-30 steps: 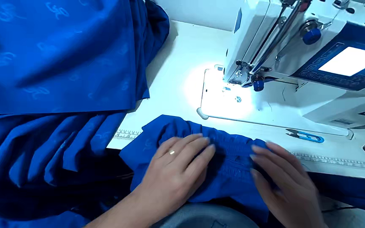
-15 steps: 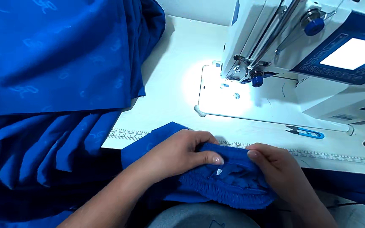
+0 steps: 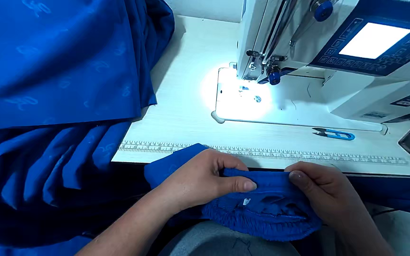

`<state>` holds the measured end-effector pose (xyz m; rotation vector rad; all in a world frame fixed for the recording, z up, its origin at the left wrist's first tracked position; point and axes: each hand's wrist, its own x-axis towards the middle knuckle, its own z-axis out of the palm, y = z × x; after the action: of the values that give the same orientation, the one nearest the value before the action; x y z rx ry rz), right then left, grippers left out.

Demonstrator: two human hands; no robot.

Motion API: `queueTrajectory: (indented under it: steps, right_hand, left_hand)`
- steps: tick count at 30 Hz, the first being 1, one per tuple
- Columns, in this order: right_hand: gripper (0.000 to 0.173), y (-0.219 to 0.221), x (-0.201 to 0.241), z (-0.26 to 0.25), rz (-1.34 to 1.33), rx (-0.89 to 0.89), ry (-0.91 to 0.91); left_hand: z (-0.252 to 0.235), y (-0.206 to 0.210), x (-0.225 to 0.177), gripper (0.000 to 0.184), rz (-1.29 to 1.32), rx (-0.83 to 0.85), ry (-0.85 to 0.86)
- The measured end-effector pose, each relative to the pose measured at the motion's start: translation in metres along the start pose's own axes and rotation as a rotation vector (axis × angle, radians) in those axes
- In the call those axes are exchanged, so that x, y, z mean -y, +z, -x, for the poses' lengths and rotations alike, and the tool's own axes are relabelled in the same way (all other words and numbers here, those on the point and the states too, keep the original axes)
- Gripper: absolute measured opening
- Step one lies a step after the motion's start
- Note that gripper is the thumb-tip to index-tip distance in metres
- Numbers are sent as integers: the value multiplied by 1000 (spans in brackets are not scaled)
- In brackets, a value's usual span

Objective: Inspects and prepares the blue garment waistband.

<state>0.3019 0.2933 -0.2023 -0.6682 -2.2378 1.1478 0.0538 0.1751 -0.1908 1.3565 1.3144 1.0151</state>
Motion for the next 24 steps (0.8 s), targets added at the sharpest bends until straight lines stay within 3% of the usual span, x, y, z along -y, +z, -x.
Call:
queueTrajectory:
  steps: [4, 10, 12, 16, 19, 22, 24]
  right_hand:
    - [30, 1, -2, 6, -19, 19, 16]
    - [28, 37, -19, 22, -382, 173, 329]
    - [27, 48, -22, 23, -424, 204, 340]
    - [15, 11, -32, 11, 257, -143, 134]
    - [25, -56, -57, -10, 666, -271, 91]
    - [40, -87, -95, -28, 703, -207, 297]
    - [30, -88, -106, -36, 711, -186, 297]
  left_hand:
    - [4, -3, 7, 9, 39, 48, 10]
    - [4, 14, 23, 35, 145, 192, 293]
    - [1, 28, 34, 33, 311, 181, 278]
    - [-3, 39, 47, 31, 428, 78, 225]
    - [-7, 39, 51, 29, 466, 46, 247]
    - [-6, 37, 49, 28, 442, 55, 216]
    - [-5, 36, 48, 26, 427, 60, 172]
